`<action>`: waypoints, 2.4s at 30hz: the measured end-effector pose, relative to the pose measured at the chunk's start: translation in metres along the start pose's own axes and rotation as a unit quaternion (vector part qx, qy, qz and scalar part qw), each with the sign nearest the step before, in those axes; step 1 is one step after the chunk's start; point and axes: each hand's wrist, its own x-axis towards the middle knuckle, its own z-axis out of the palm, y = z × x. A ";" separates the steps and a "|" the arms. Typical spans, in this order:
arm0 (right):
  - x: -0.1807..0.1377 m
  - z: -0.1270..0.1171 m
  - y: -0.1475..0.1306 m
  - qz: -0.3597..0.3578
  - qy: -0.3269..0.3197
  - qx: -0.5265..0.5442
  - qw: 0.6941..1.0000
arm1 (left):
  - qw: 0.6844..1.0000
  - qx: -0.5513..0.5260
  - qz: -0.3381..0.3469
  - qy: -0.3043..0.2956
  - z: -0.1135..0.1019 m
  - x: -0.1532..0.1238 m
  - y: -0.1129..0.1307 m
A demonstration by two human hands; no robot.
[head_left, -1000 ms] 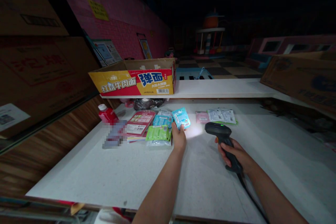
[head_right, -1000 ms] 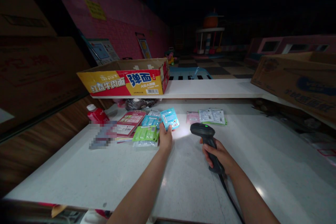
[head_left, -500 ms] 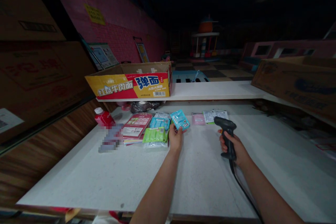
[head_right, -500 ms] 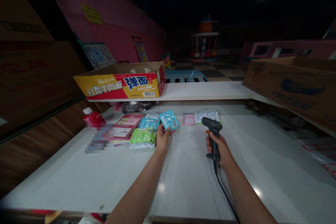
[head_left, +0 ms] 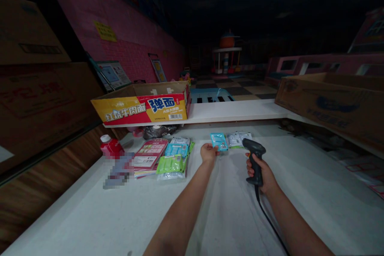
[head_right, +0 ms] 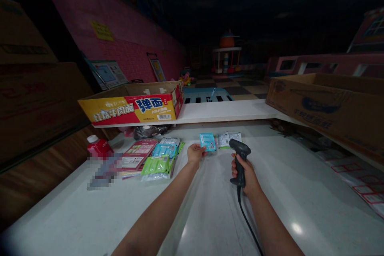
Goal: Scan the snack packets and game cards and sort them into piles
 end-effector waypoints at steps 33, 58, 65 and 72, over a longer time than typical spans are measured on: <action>-0.002 0.003 0.000 -0.004 -0.004 -0.016 1.000 | 0.830 0.462 0.311 -0.029 -0.044 -0.030 0.017; -0.006 -0.008 0.004 0.018 -0.007 -0.022 1.000 | 0.717 0.658 0.130 0.189 -0.182 -0.072 0.041; -0.006 -0.006 0.003 0.019 -0.004 -0.021 1.000 | 0.771 0.586 0.141 0.206 -0.181 -0.071 0.048; -0.006 -0.004 0.002 0.014 -0.005 -0.021 1.000 | 0.888 0.368 0.227 0.155 -0.186 -0.062 0.045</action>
